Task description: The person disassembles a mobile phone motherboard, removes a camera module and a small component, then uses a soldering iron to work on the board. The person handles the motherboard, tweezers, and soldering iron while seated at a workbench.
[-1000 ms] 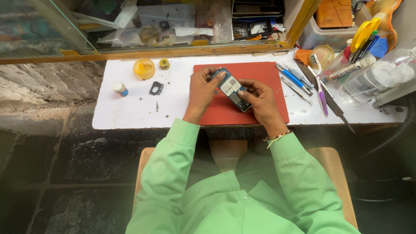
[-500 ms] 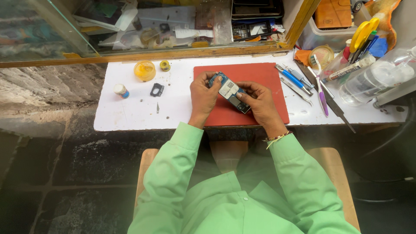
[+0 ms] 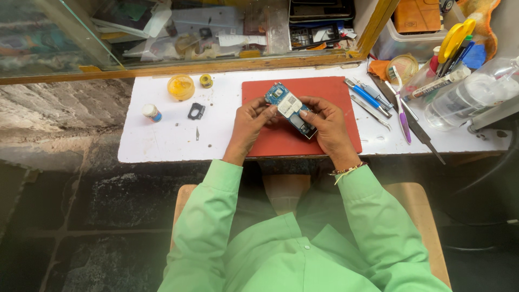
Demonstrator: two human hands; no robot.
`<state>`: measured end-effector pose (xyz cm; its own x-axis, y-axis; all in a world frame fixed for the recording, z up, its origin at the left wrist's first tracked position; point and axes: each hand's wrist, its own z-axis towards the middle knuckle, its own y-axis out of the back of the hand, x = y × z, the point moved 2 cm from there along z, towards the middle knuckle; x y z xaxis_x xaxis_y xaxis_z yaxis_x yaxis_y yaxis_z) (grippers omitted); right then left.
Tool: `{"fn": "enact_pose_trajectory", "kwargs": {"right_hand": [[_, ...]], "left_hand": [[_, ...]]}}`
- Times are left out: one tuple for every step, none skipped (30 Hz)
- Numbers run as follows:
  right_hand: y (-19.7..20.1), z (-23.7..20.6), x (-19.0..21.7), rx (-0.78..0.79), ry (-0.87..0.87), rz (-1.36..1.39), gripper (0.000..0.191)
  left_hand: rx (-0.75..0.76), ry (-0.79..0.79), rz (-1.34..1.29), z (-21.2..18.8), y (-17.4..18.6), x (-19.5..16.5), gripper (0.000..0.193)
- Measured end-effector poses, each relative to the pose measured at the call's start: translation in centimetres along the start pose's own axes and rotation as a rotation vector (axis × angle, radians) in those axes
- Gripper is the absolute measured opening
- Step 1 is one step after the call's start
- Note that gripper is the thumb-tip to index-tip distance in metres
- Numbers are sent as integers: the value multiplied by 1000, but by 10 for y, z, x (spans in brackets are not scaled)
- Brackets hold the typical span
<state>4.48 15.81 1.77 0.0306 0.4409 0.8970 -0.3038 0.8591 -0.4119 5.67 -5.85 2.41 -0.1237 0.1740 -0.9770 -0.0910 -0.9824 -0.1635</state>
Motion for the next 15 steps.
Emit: {"fn": "enact_pose_trajectory", "kwargs": {"right_hand": [[0, -1, 1, 4, 4, -3, 33], [0, -2, 2, 9, 10, -6, 33], [-1, -1, 3, 7, 11, -10, 32], [0, -1, 4, 4, 12, -15, 32], [0, -2, 4, -1, 12, -19, 31], [0, -3, 3, 0, 9, -9, 31], [0, -3, 3, 2, 6, 1, 30], [0, -2, 2, 5, 3, 10, 29], [1, -2, 2, 3, 6, 1, 29], [2, -2, 2, 1, 8, -7, 29], [2, -2, 2, 0, 10, -16, 29], [2, -2, 1, -5, 13, -19, 30], [3, -2, 1, -10, 16, -21, 30], [3, -2, 2, -14, 18, -24, 31], [2, -2, 2, -11, 23, -26, 31]], "left_hand": [[5, -4, -24, -1, -1, 1, 29], [9, -11, -48, -1, -1, 3, 29], [15, -18, -70, 0, -1, 3, 29], [8, -11, -66, 0, -1, 3, 28], [2, -1, -63, -1, 0, 4, 28], [-4, 8, -60, -1, 1, 5, 27], [-4, 12, -74, -1, 2, 5, 26], [-5, 14, -88, 0, 2, 5, 26], [-6, 17, -103, 1, 3, 6, 25], [-7, 19, -109, 1, 3, 6, 25], [-8, 21, -115, 1, 4, 7, 25], [-10, 23, -122, 2, 4, 7, 26], [-13, 23, -126, 2, 4, 8, 27], [-16, 22, -130, 2, 4, 8, 28], [-19, 22, -134, 3, 4, 8, 28]]}}
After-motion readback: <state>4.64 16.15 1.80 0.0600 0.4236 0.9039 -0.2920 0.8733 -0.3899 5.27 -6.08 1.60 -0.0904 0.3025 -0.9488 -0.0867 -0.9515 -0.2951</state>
